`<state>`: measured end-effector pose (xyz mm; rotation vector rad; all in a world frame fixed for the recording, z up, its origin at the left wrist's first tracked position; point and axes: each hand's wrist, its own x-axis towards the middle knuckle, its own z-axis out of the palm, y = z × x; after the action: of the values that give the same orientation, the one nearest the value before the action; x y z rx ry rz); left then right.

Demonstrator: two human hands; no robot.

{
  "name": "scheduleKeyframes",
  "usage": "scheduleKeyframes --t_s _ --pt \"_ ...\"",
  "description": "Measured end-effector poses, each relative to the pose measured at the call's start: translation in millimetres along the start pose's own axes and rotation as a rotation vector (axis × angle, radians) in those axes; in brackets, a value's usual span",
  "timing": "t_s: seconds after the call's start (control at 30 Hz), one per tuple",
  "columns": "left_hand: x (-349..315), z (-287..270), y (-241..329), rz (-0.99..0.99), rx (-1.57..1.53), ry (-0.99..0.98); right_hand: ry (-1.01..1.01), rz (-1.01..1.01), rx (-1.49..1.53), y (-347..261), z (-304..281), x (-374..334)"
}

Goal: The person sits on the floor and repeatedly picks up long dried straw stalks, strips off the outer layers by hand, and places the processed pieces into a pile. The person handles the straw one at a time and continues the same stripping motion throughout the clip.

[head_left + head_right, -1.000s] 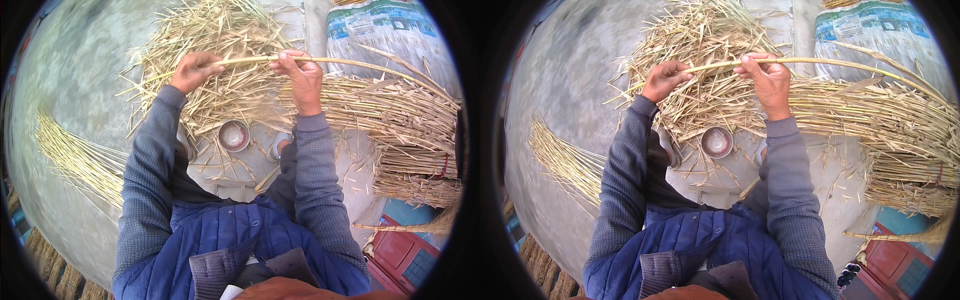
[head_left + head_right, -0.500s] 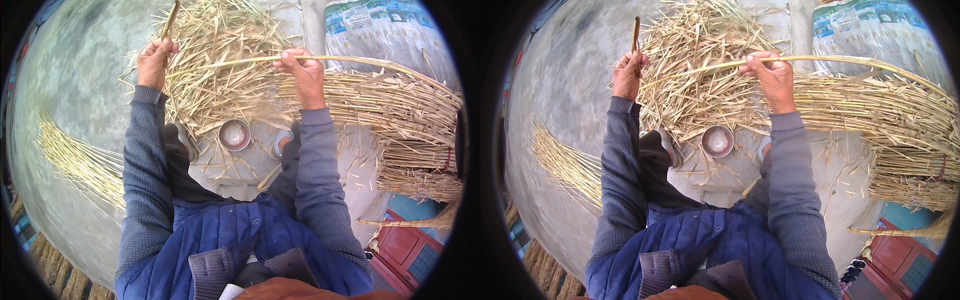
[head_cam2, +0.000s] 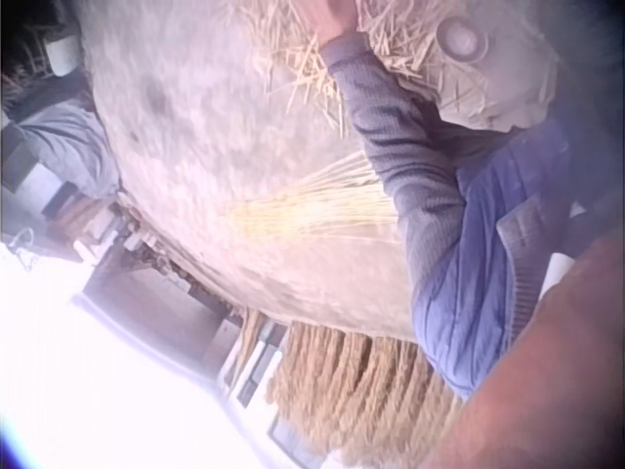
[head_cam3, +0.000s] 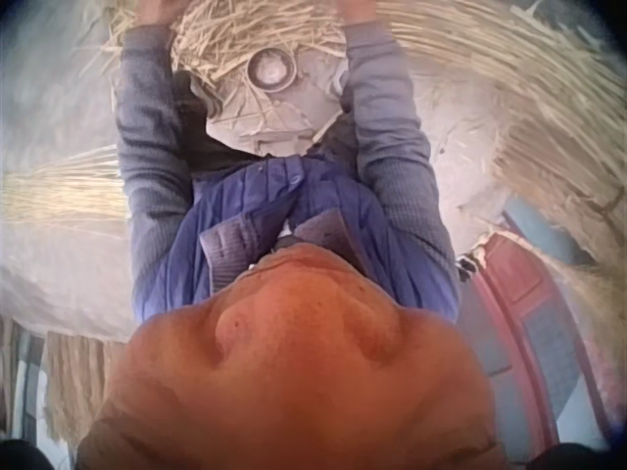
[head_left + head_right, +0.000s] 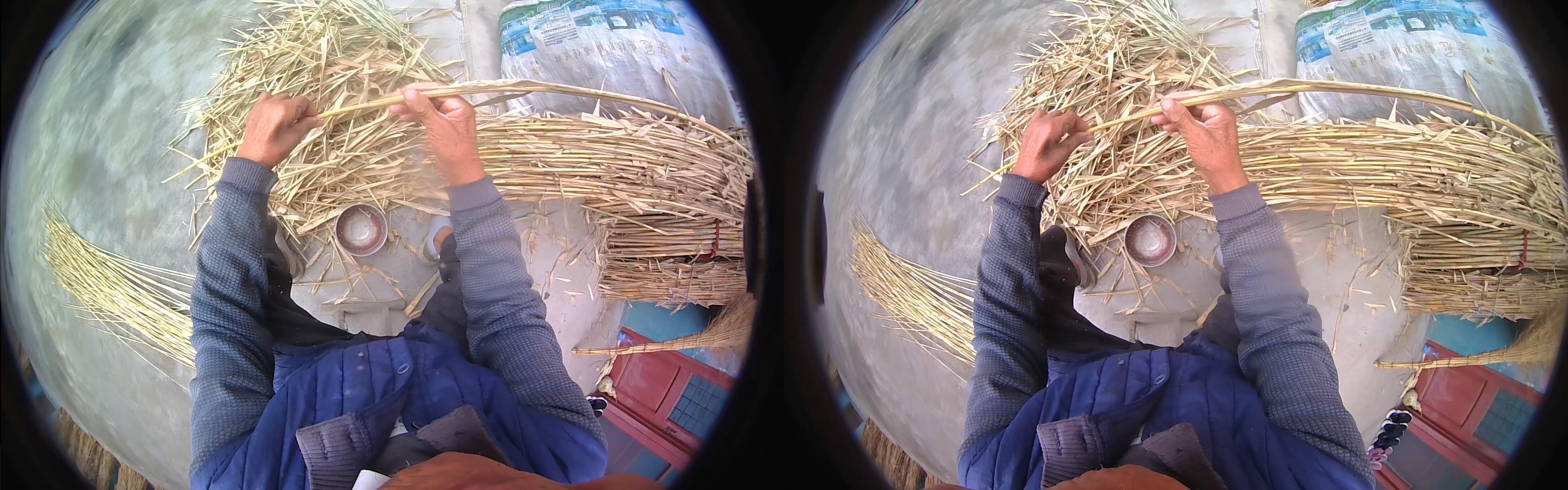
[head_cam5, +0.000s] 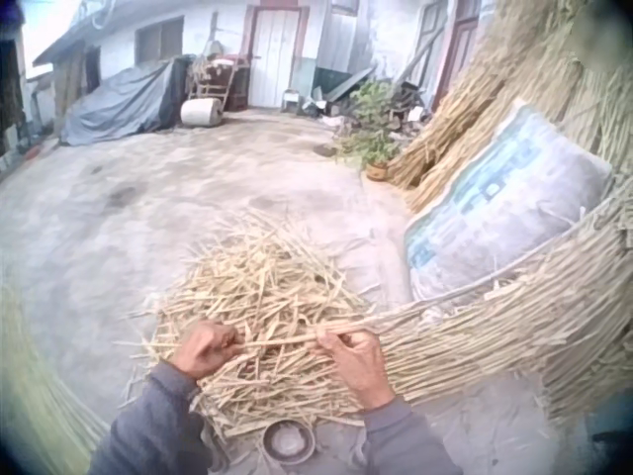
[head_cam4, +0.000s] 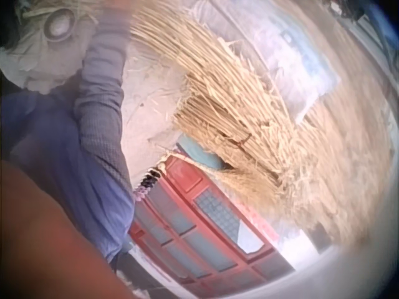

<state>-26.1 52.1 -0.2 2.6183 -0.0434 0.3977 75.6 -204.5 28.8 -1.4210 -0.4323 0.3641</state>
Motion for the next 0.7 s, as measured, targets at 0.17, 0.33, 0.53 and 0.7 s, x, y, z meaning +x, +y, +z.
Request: scheduleKeyframes --t_s 0.17,0.33,0.53,0.7 --pt "-35.8 -11.6 -68.8 -0.206 0.194 -0.066 0.186 0.031 0.065 -18.2 -30.5 4.9" --pt "-24.2 0.9 -45.9 -0.154 0.168 -0.113 0.175 -0.058 -0.054 -12.5 -15.5 2.7" --pt "11.2 31.9 26.8 0.007 -0.479 0.068 -0.005 -0.261 -0.332 14.3 6.7 -2.8" --pt "9.8 44.5 32.1 -0.187 -0.788 -0.022 -0.002 -0.093 -0.164 21.0 5.2 -2.0"
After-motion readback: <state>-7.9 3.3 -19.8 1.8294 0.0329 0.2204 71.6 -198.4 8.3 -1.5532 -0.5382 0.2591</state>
